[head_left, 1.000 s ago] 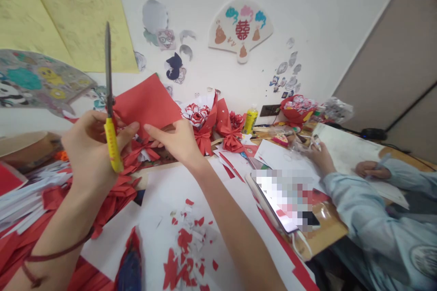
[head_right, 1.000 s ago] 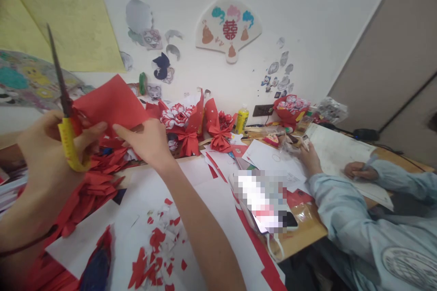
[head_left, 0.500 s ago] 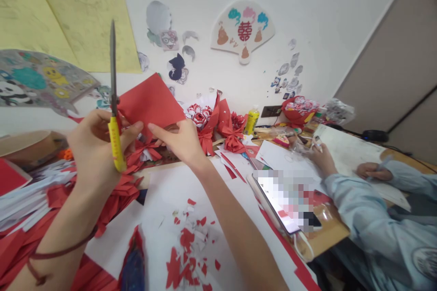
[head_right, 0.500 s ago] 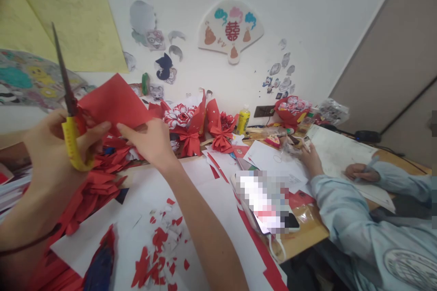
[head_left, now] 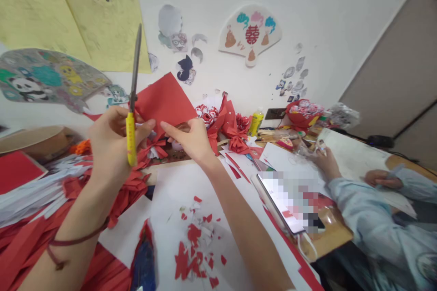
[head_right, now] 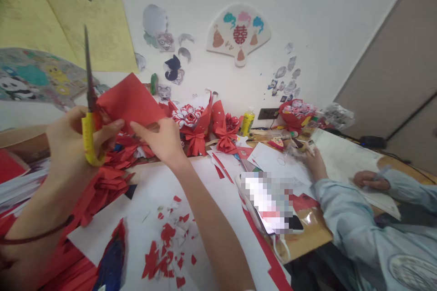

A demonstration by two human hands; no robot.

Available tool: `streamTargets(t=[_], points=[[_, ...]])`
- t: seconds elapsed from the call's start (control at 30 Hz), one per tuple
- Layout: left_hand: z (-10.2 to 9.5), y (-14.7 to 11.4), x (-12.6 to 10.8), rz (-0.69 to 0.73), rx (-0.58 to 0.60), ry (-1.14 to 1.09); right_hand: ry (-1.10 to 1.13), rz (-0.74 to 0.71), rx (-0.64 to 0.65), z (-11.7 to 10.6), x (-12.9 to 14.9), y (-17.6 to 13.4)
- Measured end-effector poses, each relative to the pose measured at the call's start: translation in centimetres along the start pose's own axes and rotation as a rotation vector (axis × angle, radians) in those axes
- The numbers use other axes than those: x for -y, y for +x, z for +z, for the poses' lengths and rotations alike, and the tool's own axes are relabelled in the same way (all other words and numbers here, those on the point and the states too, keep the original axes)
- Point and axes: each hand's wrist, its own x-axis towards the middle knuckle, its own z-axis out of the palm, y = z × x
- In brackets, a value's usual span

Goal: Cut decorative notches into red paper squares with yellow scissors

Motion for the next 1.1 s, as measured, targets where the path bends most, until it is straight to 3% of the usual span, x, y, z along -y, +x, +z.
streamTargets(t=[0.23,0.53,0.77,0.93,1.1], points=[[-0.5,0.4,0.5,-0.052,0.095,0.01,-0.011,-0.064,-0.022,-0.5,-0.2,0.2],[-1.4,0.7,1.5,0.047,0.125,0.406,0.008,-0.012,-0.201,-2.5,0.9,0.4],[-1.3,0.1,0.9,0.09,0.122,0.573,0.01,-0.012,-0.282,-3.1,0.6,0.5],[-1.4,-0.2,0.5,0.114,0.132,0.637,0.041,0.018,-0.313,-3.1,0.4,0.7],[-1.2,-0.2,1.0,0.106,0.224,0.564,0.014,0.027,-0.302,-3.1,0.1,0.7]])
